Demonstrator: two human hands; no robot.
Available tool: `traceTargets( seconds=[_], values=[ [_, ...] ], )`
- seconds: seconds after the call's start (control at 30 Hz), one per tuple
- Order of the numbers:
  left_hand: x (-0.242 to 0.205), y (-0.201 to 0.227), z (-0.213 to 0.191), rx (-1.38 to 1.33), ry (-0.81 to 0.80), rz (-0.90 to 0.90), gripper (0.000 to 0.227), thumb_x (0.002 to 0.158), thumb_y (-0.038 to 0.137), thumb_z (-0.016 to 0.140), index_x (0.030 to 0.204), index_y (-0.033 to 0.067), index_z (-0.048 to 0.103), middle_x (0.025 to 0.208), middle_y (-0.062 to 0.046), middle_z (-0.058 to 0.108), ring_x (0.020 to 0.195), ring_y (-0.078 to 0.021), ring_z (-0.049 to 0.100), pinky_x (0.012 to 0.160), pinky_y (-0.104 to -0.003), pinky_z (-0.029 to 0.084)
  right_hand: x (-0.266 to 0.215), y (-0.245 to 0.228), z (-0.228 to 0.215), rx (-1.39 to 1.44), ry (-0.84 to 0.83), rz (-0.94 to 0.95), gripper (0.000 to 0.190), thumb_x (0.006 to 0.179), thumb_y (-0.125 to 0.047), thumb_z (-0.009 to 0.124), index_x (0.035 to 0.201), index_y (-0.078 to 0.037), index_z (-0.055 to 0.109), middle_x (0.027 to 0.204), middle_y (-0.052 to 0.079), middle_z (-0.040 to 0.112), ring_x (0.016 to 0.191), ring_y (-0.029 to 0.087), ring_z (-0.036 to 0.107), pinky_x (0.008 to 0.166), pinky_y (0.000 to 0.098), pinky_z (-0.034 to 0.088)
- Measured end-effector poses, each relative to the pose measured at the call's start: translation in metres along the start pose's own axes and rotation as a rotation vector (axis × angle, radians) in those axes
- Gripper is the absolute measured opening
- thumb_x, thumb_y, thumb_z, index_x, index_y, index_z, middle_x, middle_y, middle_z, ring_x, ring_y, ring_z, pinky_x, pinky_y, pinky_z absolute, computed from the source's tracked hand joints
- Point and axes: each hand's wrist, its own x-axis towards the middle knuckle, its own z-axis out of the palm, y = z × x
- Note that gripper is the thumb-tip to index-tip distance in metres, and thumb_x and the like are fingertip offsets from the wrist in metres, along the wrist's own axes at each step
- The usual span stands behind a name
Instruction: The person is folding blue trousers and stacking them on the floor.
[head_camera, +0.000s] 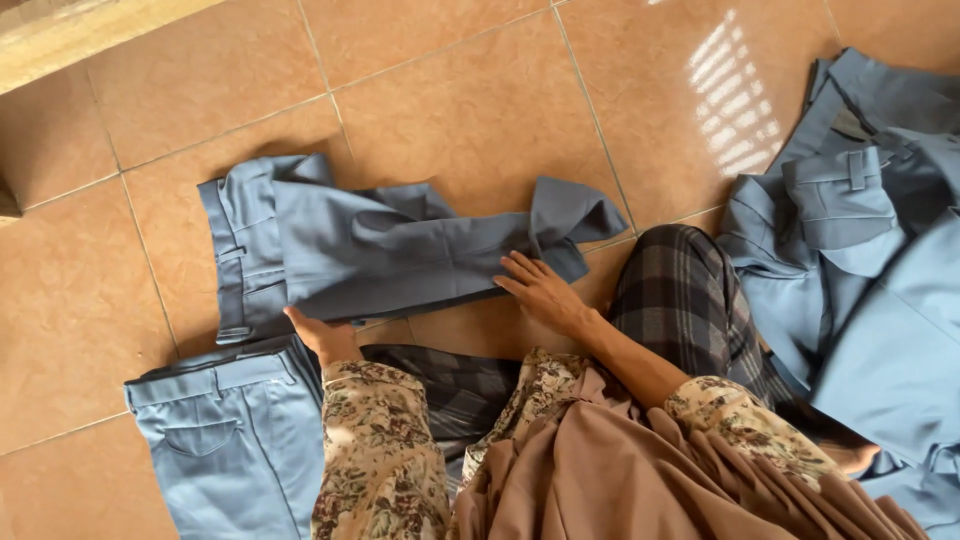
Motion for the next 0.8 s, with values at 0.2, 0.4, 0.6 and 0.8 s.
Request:
traceTargets(
  seconds=[0.2, 0.4, 0.6, 0.8],
  values=[
    [0.094, -0.101, -0.044, 0.570, 0.273, 0.830, 0.092, 0.092, 0.015, 0.081, 0.154, -0.0092, 0.017, 0.146, -0.048, 0.033, 0.126, -0.0565, 0.053, 0.108, -0.064, 0.045, 0.017, 0.085, 0.007, -0.006, 0.501, 0.223, 0.027, 0.095, -0.009, 0.056, 0.106, -0.023, 0.076, 0.118, 0.006, 0.072, 0.106, 0.027, 0.068, 0.087, 0.0409, 0.049],
    [-0.100, -0.099, 0.016, 1.294, -0.105, 0.878, 0.095, 0.065, 0.000, 0.076, 0.148, 0.0341, 0.044, 0.141, -0.010, 0.035, 0.103, -0.0495, 0.067, 0.089, -0.062, 0.058, 0.037, 0.162, 0.010, 0.075, -0.187, 0.774, 0.066, 0.100, -0.033, 0.064, 0.157, -0.013, 0.040, 0.144, 0.022, 0.053, 0.133, 0.049, 0.047, 0.101, 0.0662, 0.042],
    [-0.054, -0.149, 0.002, 1.745, -0.378, 0.659, 0.076, 0.079, 0.000, 0.072, 0.144, 0.0325, 0.048, 0.152, -0.014, 0.019, 0.090, -0.0392, 0.075, 0.079, -0.053, 0.064, 0.045, 0.148, -0.003, 0.165, -0.189, 0.919, 0.065, 0.085, -0.019, 0.078, 0.141, -0.007, 0.046, 0.131, 0.026, 0.055, 0.125, 0.051, 0.049, 0.099, 0.0694, 0.039],
    [-0.047, -0.150, 0.007, 1.716, -0.421, 0.780, 0.008, 0.098, 0.028, 0.065, 0.099, 0.0266, 0.057, 0.128, 0.003, 0.044, 0.084, -0.0357, 0.076, 0.078, -0.048, 0.063, 0.014, 0.212, 0.035, -0.178, 0.061, 0.814, 0.018, 0.079, -0.020, 0.067, 0.095, -0.015, 0.071, 0.089, 0.008, 0.064, 0.083, 0.033, 0.066, 0.068, 0.0492, 0.053]
  ],
)
